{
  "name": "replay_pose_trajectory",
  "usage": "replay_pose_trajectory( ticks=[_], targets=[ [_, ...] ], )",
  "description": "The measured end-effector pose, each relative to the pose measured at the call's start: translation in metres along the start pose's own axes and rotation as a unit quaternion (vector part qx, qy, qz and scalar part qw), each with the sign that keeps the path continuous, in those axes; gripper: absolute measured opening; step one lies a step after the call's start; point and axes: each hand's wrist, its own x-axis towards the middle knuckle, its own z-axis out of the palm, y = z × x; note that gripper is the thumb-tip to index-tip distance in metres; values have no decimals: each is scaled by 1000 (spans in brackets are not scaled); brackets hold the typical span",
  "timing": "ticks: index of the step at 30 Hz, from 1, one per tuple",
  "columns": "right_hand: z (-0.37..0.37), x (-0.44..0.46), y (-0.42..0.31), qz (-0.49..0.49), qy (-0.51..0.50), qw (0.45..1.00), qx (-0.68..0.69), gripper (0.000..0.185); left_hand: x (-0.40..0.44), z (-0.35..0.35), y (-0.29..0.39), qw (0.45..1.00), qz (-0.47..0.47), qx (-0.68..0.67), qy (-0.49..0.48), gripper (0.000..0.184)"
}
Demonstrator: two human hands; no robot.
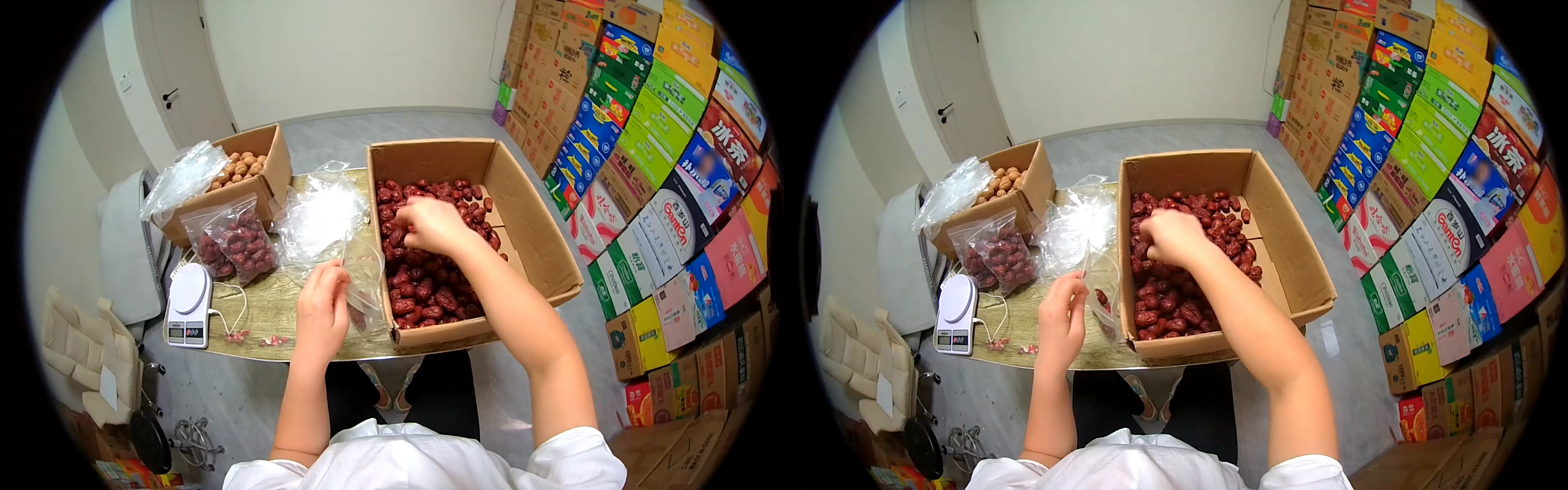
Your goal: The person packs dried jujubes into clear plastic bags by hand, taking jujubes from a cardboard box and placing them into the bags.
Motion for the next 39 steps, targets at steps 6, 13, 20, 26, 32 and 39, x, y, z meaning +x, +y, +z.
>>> replay_pose_trajectory(
  ticks=[6,13,20,26,32,39],
  targets=[
    [-23,1,-15,-95,239,944,207,23,5,6,-4,998,36,38,18,6],
    [-17,-1,-38,-253,196,932,171,36,9,9,0,1000,5,16,24,6],
    [-8,0,-4,-68,143,981,109,19,4,6,-2,999,1,-1,44,5],
    [-8,-3,17,100,-149,984,-21,32,2,3,-2,999,-3,-9,38,6],
    [7,2,14,68,-175,982,23,35,1,2,-7,999,5,3,37,7],
    [-1,-3,12,-38,-260,962,69,50,1,2,-10,998,31,17,56,8]
  ],
)
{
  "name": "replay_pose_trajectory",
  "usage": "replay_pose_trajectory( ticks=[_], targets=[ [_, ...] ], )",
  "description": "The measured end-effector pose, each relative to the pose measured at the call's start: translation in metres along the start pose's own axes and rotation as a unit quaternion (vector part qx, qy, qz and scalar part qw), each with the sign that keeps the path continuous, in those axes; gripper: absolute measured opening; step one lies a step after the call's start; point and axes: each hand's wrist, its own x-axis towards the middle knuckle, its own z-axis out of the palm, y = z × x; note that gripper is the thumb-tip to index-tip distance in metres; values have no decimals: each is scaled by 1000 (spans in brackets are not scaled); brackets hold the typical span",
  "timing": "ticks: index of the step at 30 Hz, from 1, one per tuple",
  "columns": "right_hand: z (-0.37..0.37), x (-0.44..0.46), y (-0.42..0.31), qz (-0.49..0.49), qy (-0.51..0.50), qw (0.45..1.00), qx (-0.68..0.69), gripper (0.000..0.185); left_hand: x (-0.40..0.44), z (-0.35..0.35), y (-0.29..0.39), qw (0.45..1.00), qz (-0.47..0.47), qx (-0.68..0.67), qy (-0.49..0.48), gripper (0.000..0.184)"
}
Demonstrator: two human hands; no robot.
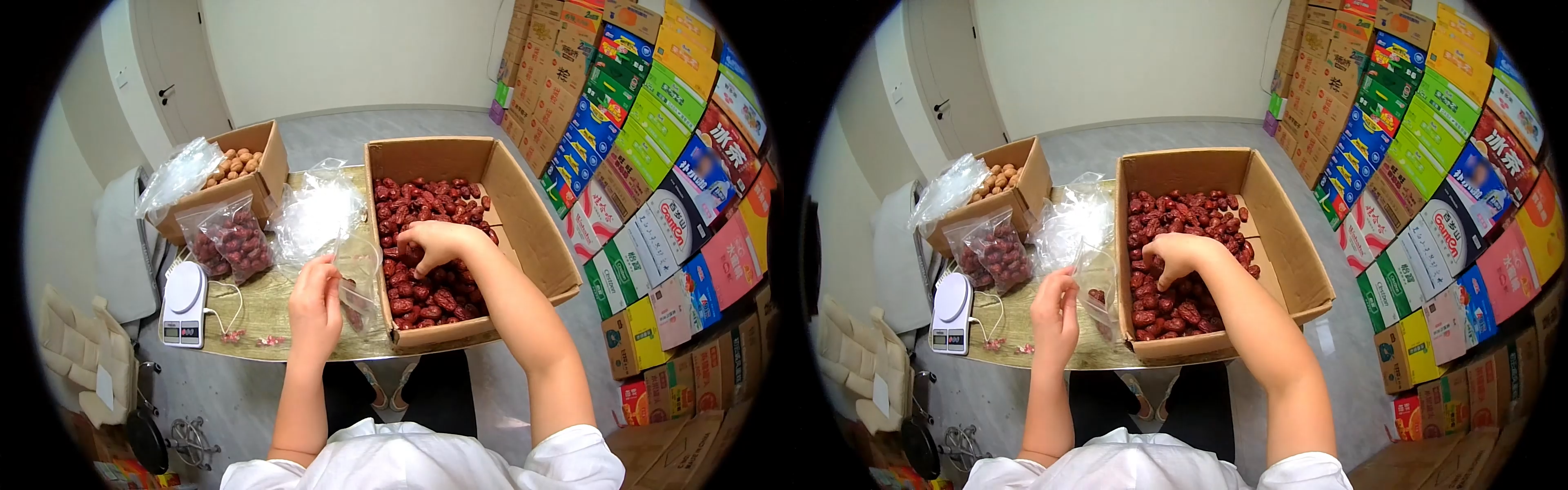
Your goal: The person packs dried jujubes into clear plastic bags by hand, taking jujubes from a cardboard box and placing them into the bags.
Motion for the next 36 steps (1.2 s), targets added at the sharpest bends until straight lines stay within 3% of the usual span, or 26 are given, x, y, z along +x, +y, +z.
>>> replay_pose_trajectory(
  ticks=[4,11,18,22,24,28,32,36],
  targets=[
    [6,7,-1,-27,-60,998,-19,59,0,1,1,1000,-3,3,-9,8],
    [12,10,-11,-13,-56,996,-75,41,0,1,0,1000,4,10,-13,8],
    [17,15,-8,-18,-42,995,-90,39,0,0,1,1000,-5,2,-15,7],
    [4,8,-8,20,78,996,-39,37,0,-1,7,999,-37,-20,-19,7],
    [-6,1,-3,-44,205,978,-13,30,-1,0,5,999,-42,-27,-18,7],
    [-22,-8,-15,-75,310,913,254,28,-1,3,-1,1000,10,12,-8,7],
    [-21,-6,-27,-235,256,857,380,25,-2,8,-2,1000,11,7,-13,7],
    [-19,-11,-42,-262,210,896,291,28,-1,10,7,999,-25,-30,-2,8]
  ],
)
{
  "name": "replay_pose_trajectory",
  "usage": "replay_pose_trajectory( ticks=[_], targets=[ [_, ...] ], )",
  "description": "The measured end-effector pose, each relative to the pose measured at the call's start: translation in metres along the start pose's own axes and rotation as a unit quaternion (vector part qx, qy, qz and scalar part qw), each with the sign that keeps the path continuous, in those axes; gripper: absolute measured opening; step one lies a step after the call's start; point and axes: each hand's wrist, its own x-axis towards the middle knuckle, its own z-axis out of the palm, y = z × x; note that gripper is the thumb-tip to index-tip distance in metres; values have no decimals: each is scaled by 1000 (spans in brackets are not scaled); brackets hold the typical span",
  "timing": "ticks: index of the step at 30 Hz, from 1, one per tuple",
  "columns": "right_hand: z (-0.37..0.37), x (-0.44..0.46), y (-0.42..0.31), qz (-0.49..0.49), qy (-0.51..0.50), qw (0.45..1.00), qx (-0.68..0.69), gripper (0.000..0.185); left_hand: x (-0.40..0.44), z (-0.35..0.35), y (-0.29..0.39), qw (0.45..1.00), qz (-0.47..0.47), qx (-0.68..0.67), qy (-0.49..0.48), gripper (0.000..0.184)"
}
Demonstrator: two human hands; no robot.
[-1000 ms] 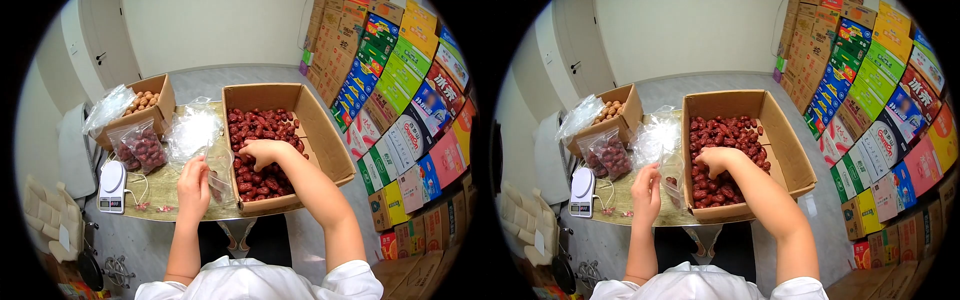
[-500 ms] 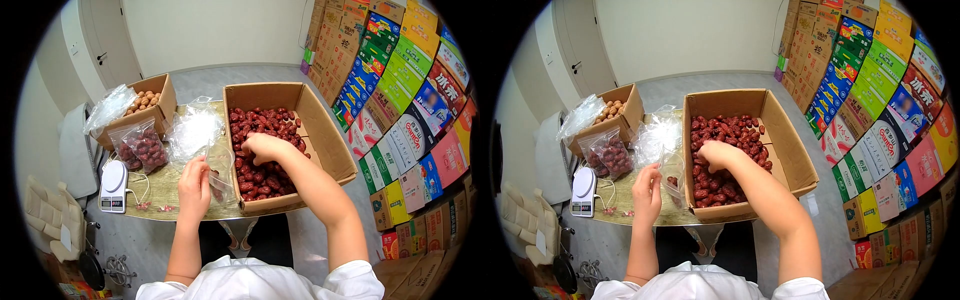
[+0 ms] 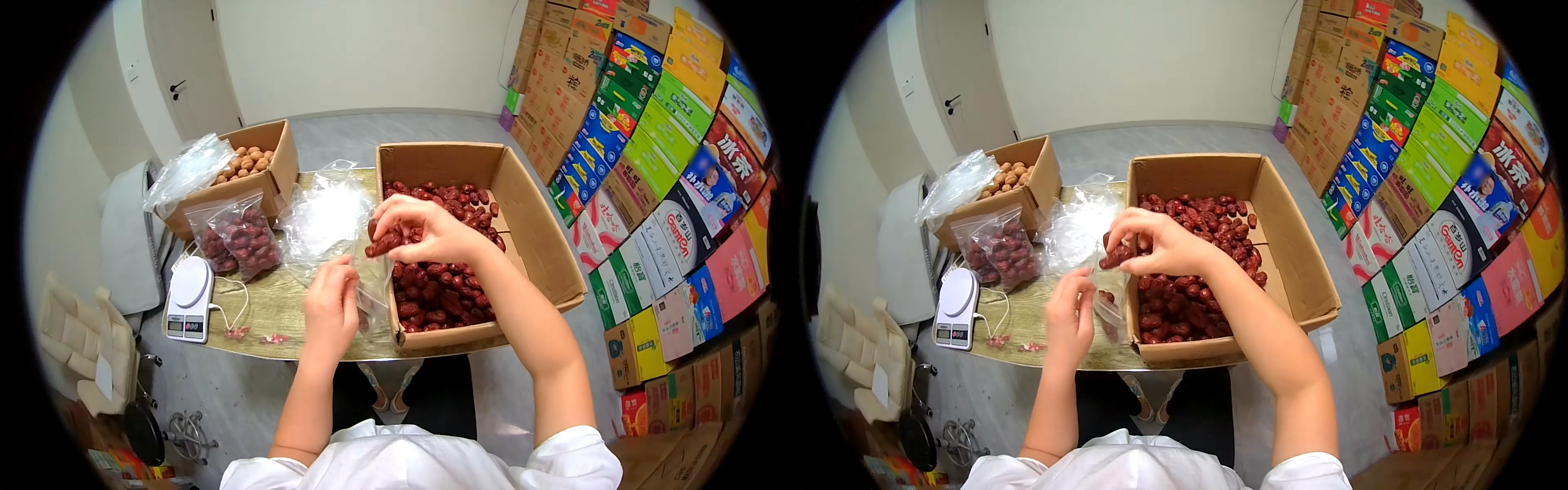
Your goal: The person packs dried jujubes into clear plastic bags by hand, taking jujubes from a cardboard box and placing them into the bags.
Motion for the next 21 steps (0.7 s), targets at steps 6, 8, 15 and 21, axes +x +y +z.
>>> replay_pose_trajectory(
  ticks=[6,8,15,21],
  targets=[
    [16,4,8,-60,-80,990,-104,34,0,-2,-1,1000,-2,1,1,11],
    [18,3,10,-59,-66,991,-101,38,0,-3,-2,1000,-8,-8,6,10],
    [3,3,21,-28,138,978,-154,14,-1,-6,-7,1000,-10,-8,9,9],
    [-11,-8,32,237,97,914,-314,18,-4,-7,-5,999,-19,-33,2,9]
  ],
)
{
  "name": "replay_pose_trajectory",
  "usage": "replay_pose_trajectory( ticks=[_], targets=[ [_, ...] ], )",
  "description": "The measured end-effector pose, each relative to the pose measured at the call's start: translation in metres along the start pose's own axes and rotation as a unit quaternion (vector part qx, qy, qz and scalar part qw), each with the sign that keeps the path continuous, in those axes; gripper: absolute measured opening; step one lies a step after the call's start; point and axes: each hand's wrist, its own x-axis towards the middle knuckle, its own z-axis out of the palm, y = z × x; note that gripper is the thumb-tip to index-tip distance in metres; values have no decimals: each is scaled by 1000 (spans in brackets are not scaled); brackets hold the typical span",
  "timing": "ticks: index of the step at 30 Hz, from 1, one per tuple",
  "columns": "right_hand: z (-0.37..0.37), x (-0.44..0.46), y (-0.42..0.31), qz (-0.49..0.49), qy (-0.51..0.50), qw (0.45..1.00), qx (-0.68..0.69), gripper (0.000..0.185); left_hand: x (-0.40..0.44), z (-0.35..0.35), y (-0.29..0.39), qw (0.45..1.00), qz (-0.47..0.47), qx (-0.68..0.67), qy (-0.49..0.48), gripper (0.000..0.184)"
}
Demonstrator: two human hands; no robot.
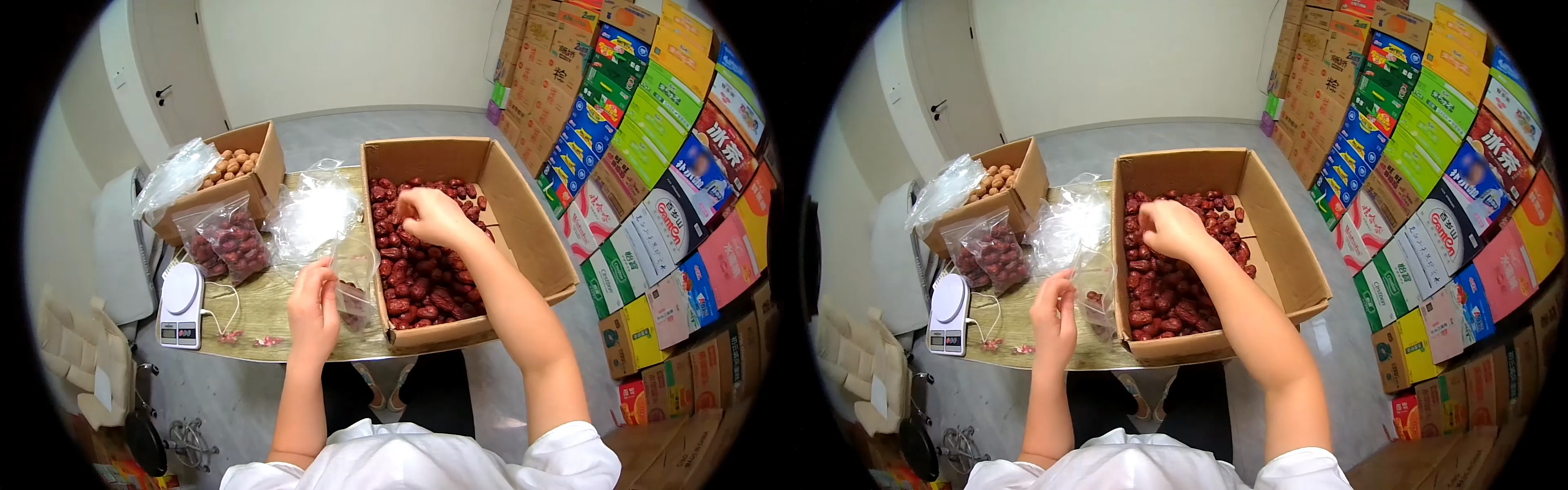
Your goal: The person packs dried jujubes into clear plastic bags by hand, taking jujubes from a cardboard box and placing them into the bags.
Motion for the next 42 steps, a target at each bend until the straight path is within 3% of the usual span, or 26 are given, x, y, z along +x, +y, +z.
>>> replay_pose_trajectory(
  ticks=[3,6,19,26,29,31,35,37,39,40,42],
  targets=[
    [-2,-2,4,79,-201,962,-166,27,-1,-1,-3,1000,16,18,-3,9],
    [3,-3,10,67,-275,935,-212,36,-1,-1,-3,1000,20,24,-2,10],
    [31,3,13,77,-375,894,-234,44,-2,2,-1,999,23,32,-5,9],
    [26,3,13,79,-329,915,-222,38,-1,3,-1,999,20,36,-7,9],
    [11,5,7,70,-322,918,-220,45,-1,3,-2,999,17,28,-8,8],
    [-9,5,0,60,-234,952,-187,41,1,3,-3,1000,14,18,-2,8],
    [-48,4,-17,-28,-138,990,-13,32,2,1,-8,999,30,40,-1,7],
    [-56,-3,-30,-64,-107,992,6,30,3,2,-8,999,29,40,3,7],
    [-44,-5,-27,-146,-91,933,318,26,3,3,-9,998,36,49,7,7],
    [-36,-9,-34,-177,-81,910,366,27,4,3,-8,998,35,51,12,7],
    [-20,-10,-35,-237,-59,923,299,29,4,4,-8,997,45,57,8,7]
  ],
)
